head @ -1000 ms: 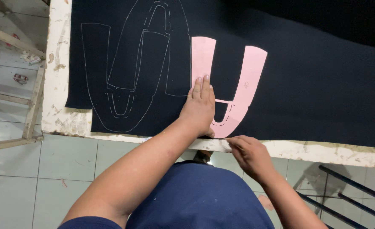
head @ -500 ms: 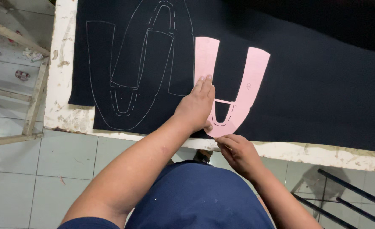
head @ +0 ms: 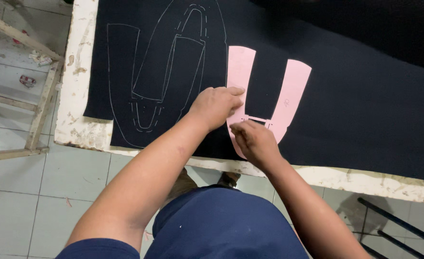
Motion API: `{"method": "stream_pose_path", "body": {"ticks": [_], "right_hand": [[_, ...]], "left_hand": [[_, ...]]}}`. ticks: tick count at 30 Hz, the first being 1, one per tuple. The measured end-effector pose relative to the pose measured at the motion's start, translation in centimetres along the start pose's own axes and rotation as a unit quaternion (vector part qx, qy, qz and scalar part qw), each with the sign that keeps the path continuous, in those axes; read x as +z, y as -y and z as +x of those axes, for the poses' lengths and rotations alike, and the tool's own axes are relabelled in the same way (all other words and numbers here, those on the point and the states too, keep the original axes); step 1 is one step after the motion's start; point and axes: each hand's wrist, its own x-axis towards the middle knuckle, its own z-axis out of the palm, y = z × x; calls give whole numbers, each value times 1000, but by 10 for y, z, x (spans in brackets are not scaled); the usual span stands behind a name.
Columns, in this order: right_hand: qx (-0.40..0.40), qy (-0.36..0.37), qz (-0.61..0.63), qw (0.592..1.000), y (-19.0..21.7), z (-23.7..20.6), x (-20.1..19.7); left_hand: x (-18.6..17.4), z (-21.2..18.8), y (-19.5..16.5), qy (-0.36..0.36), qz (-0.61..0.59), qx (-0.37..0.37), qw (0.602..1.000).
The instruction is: The person places pink letter-shaped templates on a black sheet and uses a small tool to trace their outlines. They trace the letter A, then the letter U, and finally the letter A again, leaving white outlines on the black material.
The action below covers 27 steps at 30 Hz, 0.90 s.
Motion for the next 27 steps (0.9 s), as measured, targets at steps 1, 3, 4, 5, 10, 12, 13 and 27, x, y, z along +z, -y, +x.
{"method": "stream_pose_path", "body": {"ticks": [1,3,4,5,10,12,13,27], "right_hand": [[-2,-7,-1,1000,-1,7,1],[-1,-13,-4,1000,1,13,2],[1,-13,-6,1000,2,14,1],[4,-12,-9,1000,4,14,0],[35,93,-74,992,19,-9,-13],[59,87,-75,992,26,-19,-22],[74,52,-56,994,30,-25,-27],[35,12,52,998,23,49,-38]], "left_hand": [[0,0,2,-1,0,0,1000],[-1,-1,5,-4,-1,-3,1000],[-1,-2,6,-8,-1,-6,1000],[-1,-3,6,-11,-2,-9,1000],[5,-12,3,-87,9,30,996],[9,-17,1,-122,44,51,990],[13,-20,-3,-126,65,53,988],[59,-36,-82,125,-227,-402,878]]}}
